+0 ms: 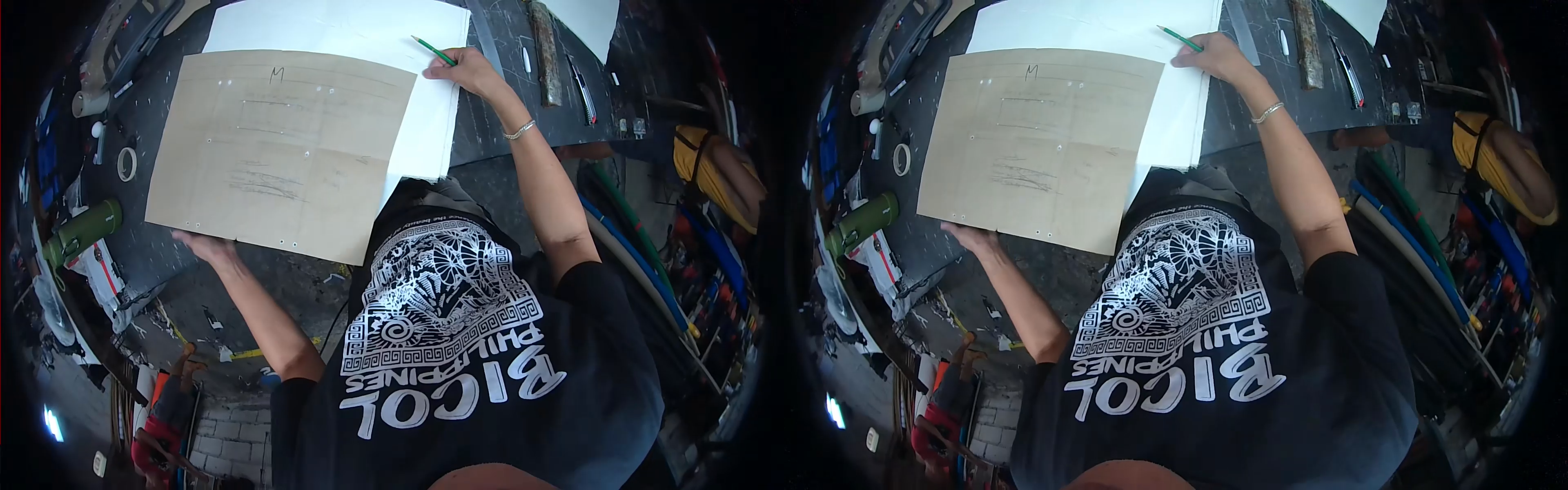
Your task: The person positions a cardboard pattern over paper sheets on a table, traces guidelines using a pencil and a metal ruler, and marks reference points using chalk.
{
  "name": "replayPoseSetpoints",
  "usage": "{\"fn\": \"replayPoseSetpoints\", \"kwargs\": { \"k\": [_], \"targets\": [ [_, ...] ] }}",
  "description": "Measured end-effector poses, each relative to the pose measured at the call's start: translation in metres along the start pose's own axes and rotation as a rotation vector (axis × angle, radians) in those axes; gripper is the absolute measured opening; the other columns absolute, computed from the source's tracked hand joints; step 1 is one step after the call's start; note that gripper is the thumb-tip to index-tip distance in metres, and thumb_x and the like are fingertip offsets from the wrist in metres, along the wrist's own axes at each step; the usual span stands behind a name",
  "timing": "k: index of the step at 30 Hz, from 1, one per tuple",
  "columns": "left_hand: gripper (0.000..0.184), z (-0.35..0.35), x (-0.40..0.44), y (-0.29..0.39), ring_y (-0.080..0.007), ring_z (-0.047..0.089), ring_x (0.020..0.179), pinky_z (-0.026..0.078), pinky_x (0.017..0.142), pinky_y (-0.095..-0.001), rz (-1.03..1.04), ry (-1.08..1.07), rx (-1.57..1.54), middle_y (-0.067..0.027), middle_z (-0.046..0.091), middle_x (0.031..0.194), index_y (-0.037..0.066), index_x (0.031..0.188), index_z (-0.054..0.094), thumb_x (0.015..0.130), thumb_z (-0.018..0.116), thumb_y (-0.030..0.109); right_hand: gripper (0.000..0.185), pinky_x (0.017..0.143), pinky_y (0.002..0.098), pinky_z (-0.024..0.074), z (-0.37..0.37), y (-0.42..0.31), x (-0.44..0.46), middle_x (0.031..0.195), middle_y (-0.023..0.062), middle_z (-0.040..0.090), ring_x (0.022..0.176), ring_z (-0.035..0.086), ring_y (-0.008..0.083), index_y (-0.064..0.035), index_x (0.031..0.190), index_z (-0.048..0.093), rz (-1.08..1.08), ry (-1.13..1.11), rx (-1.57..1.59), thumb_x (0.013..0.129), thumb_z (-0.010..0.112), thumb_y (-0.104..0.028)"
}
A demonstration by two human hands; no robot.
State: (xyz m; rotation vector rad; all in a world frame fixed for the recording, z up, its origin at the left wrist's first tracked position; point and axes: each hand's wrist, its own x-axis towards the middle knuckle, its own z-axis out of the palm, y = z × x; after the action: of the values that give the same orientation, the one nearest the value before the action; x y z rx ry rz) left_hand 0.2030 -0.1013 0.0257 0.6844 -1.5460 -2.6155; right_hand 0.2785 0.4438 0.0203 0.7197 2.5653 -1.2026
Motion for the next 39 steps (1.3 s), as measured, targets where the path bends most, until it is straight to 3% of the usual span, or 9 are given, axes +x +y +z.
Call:
{"fn": "replayPoseSetpoints", "kwargs": {
  "k": [3,6,9,19,22,28,30,33,39],
  "targets": [
    [0.061,-0.009,-0.021,-0.005,-0.0263,0.062,0.121,0.055,0.098,-0.0363,0.015,-0.013,-0.044,-0.0181,0.061,0.136,-0.006,0.143,0.047,0.107,0.057,0.042,0.043,0.075,0.0357,0.0529,0.0,0.002,0.003,0.083,0.0083,0.073,0.075,0.067,0.0208,-0.0092,0.1,0.079,-0.012,-0.005,0.006,0.074,0.086,-0.043],
    [0.051,-0.022,-0.028,-0.034,-0.0225,0.063,0.115,0.052,0.099,-0.0341,0.293,0.043,0.633,-0.0179,0.063,0.131,-0.007,0.138,0.049,0.102,0.069,0.023,0.041,0.073,0.0355,0.0522,0.0,-0.004,-0.001,0.078,0.0073,0.069,0.073,0.066,0.0207,-0.0076,0.098,0.075,-0.096,-0.001,0.006,0.078,0.084,-0.042],
    [0.047,-0.02,-0.035,-0.042,-0.02,0.064,0.11,0.05,0.098,-0.0318,0.327,0.008,0.66,-0.0151,0.067,0.125,-0.007,0.133,0.052,0.097,0.074,0.01,0.037,0.072,0.0352,0.052,0.002,0.006,0.006,0.076,0.0062,0.067,0.071,0.065,0.0184,-0.0058,0.097,0.072,-0.176,0.014,0.091,0.086,0.078,-0.041],
    [0.063,0.033,-0.045,-0.046,-0.0223,0.06,0.122,0.046,0.105,-0.0349,0.201,-0.015,0.736,-0.015,0.062,0.138,-0.007,0.144,0.048,0.094,0.079,0.016,0.043,0.071,0.0328,0.0521,-0.014,0.035,0.021,0.072,0.006,0.068,0.068,0.065,0.0158,-0.0052,0.099,0.076,-0.273,-0.191,0.27,0.095,0.067,-0.047],
    [0.104,0.075,-0.073,-0.034,-0.0446,0.056,0.13,0.044,0.111,-0.0463,0.478,0.483,1.763,-0.0357,0.053,0.142,-0.014,0.147,0.04,0.077,0.089,0.046,0.048,0.074,0.0343,0.0532,-0.027,0.016,0.015,0.071,0.008,0.068,0.071,0.067,0.0192,-0.0055,0.099,0.076,-0.328,-0.13,0.127,0.093,0.067,-0.052],
    [0.085,0.215,-0.164,-0.124,-0.0353,0.053,0.135,0.04,0.113,-0.0544,0.47,-0.416,1.329,-0.0196,0.052,0.148,0.01,0.149,0.052,0.08,0.085,0.048,0.052,0.079,0.0385,0.0533,-0.03,0.009,0.032,0.085,0.0131,0.073,0.082,0.071,0.0274,-0.0079,0.11,0.077,-0.385,-0.17,-0.071,0.09,0.069,-0.056],
    [0.087,0.237,-0.18,-0.159,-0.0397,0.048,0.137,0.033,0.113,-0.0692,0.592,-0.488,1.469,-0.0143,0.052,0.149,0.016,0.148,0.054,0.076,0.086,0.052,0.055,0.079,0.0392,0.0532,-0.026,0.011,0.04,0.085,0.0143,0.073,0.081,0.071,0.027,-0.0074,0.11,0.077,-0.395,-0.209,-0.097,0.089,0.069,-0.057],
    [0.09,0.246,-0.192,-0.185,-0.0448,0.041,0.142,0.025,0.109,-0.0787,0.695,-0.444,1.57,-0.0097,0.053,0.149,0.017,0.147,0.054,0.073,0.087,0.056,0.025,0.057,0.0272,0.0433,-0.024,0.013,0.04,0.071,0.0046,0.065,0.062,0.057,0.0134,-0.0063,0.1,0.074,-0.494,-0.244,0.12,0.094,0.068,-0.03],
    [0.088,0.244,-0.189,-0.19,-0.047,0.034,0.146,0.024,0.111,-0.0757,0.733,-0.419,1.43,-0.009,0.052,0.149,0.017,0.149,0.052,0.075,0.087,0.052,0.021,0.052,0.025,0.0411,-0.038,-0.011,0.039,0.07,0.0012,0.063,0.058,0.053,0.0098,-0.0012,0.1,0.072,-0.178,-0.593,0.583,0.093,0.07,-0.021]
  ]
}}
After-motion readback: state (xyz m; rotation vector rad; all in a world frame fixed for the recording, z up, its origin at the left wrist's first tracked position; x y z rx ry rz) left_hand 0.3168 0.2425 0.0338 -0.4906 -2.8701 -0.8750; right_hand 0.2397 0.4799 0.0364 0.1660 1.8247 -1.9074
